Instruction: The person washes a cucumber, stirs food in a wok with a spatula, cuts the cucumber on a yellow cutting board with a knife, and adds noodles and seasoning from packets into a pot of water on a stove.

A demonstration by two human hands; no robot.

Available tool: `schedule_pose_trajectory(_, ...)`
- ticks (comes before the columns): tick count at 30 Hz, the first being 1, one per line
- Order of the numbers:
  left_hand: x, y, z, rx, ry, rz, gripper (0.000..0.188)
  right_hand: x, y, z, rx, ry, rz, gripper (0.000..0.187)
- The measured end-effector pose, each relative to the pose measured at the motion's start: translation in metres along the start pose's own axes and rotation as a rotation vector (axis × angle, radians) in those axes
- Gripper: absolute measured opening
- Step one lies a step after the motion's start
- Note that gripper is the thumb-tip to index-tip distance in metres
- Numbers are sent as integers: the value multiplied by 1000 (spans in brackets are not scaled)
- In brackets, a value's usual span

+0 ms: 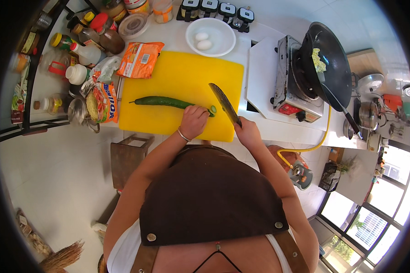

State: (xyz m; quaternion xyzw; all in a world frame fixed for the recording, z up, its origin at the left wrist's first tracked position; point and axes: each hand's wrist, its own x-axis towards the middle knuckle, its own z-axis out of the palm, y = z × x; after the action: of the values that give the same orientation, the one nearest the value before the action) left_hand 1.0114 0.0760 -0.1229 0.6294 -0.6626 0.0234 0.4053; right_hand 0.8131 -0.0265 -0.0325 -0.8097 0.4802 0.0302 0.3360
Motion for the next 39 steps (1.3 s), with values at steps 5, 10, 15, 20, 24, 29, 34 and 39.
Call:
schedule_pose_trajectory(5,23,5,-7,35,-51,-171,16,-10,0,0,64,30,37,24)
schedule_pose_trajectory(10,55,-2,10,88,-419,-360,14,-18,10,4,144,79,97,24)
schedule_pose_trajectory(15,59,-19,33,36,-605,-331,15,-25,23,9,181,76,120,24)
schedule_pose_trajectory(20,78,-20,39,80,-774,-275,11,-29,43,23,291,99,163,23)
schedule_pose_trajectory(24,80,-21,43,162,-823,-131,8,-33,41,19,470,54,277,21)
schedule_pose_trajectory(29,82,-19,37,140,-799,-143,9,-37,46,18,588,56,316,20)
schedule_pose_trajectory(34,94,-16,30,83,-954,-172,8,-36,49,17,699,25,346,19)
schedule_pose_trajectory(39,83,-23,44,185,-865,-71,8,-33,51,15,816,-6,307,15)
